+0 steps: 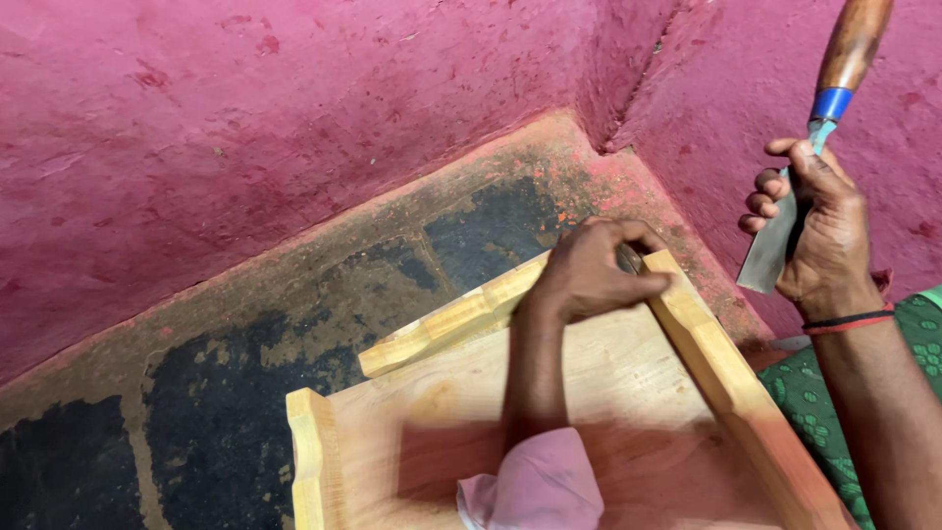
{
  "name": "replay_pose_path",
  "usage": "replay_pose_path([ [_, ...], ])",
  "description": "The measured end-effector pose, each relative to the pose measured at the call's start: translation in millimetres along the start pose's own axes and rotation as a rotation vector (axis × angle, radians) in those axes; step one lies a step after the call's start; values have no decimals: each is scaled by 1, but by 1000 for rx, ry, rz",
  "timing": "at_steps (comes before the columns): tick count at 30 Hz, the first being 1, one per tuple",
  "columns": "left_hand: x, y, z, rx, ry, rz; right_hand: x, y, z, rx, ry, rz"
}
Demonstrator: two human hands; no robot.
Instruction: The person carves the raised edges of a wooden tray using a chisel and mallet, then smooths the surface with sandpaper. The person works on the tray's perimeter, shaping the wood and refining the finish.
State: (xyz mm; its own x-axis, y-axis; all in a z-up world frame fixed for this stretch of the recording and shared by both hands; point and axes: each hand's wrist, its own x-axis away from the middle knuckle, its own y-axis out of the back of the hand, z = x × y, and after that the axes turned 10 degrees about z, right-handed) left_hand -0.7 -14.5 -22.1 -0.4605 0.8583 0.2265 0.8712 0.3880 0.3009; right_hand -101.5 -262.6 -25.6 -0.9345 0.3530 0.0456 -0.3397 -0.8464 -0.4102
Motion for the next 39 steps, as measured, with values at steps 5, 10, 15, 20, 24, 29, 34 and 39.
replay_pose_path([
  [5, -5, 0, 18, 237, -323, -195, 23, -10, 10, -112, -14, 78],
  [10, 7, -18, 6, 1, -324, -422, 49, -14, 12, -331, -41, 199],
  [15, 29, -48, -14, -273, -417, -596, 75, -12, 6, -452, -86, 204],
  [20, 60, -82, -28, -37, -350, -408, 93, -15, -1, -431, -6, 188],
  [24, 77, -99, -33, -231, -412, -356, 107, -21, -7, -340, 81, 94],
  [29, 98, -108, -37, -223, -296, -193, 118, -27, -2, -284, 127, 64],
  [34, 109, -113, -40, -287, -285, -103, 108, -23, -6, -225, 26, -3],
  [39, 107, -114, -42, -334, -323, -105, 89, 0, -22, -525, -278, 104],
])
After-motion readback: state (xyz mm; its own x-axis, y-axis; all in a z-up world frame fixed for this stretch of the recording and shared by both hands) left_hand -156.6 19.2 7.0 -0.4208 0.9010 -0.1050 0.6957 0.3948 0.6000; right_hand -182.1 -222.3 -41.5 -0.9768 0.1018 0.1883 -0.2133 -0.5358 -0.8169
